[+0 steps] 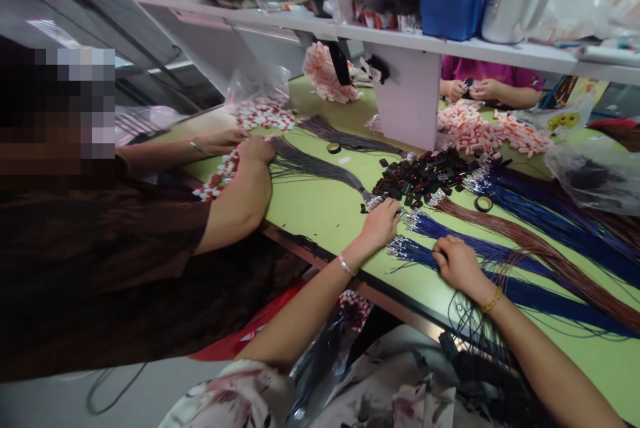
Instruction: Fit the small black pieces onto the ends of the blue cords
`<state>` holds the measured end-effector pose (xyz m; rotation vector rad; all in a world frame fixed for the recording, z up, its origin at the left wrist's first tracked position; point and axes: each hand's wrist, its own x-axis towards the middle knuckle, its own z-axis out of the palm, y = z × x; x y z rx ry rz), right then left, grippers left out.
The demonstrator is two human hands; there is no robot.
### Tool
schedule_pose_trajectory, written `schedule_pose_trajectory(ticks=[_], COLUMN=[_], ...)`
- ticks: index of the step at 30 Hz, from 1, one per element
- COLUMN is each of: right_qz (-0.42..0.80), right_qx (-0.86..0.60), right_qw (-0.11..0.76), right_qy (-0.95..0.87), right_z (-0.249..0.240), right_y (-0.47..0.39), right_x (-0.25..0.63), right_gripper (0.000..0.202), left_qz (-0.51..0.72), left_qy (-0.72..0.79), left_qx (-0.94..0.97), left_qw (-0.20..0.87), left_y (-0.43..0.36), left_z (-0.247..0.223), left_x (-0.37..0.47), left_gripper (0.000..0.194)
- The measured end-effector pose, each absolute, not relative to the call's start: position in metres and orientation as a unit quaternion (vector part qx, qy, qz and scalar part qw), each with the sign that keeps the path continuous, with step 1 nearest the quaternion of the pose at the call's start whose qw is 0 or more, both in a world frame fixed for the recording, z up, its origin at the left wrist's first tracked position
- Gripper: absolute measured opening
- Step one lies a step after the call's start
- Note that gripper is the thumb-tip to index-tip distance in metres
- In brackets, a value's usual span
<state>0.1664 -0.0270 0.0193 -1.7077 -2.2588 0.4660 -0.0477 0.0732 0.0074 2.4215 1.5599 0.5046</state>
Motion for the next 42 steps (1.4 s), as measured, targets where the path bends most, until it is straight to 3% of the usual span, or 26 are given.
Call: schedule_pose_trajectory(ticks=[9,13,15,19,24,30,36,42], right_qz=[0.082,0.084,0.102,0.173,0.259,0.329,0.413,0.321], right_qx=[-0.570,-0.571,-0.572,-0.568,-0.534,-0.508,-0.482,-0.531], right_qw=[0.110,0.138,0.166,0.216,0.198,0.194,0.244,0.248], right_qy=[-0.810,-0.805,-0.797,-0.775,-0.780,-0.772,-0.734,-0.744], right_z=[0.016,0.014,0.014,0.020,0.033,0.033,0.028,0.021], right_y=[-0.028,-0.030,-0.030,-0.030,-0.015,0.013,0.022,0.011], right_x=[0.164,0.165,0.167,0.168,0.151,0.134,0.132,0.136], right_gripper=[0.022,0.022,0.020,0.016,0.011,0.011,0.012,0.007], left_qz=[0.211,0.245,0.277,0.373,0.487,0.528,0.528,0.538], left_qy=[0.554,0.559,0.555,0.549,0.499,0.412,0.381,0.387], left_qx=[0.798,0.777,0.760,0.676,0.472,0.345,0.299,0.314], left_qw=[0.112,0.154,0.195,0.321,0.539,0.658,0.697,0.680], left_y=[0.071,0.074,0.077,0.082,0.077,0.059,0.034,0.014], left_z=[0.010,0.003,-0.001,-0.007,0.000,0.017,0.023,0.034], left_x=[-0.056,-0.064,-0.070,-0.082,-0.091,-0.096,-0.090,-0.072], left_gripper=[0.019,0.031,0.037,0.029,0.034,0.045,0.039,0.042])
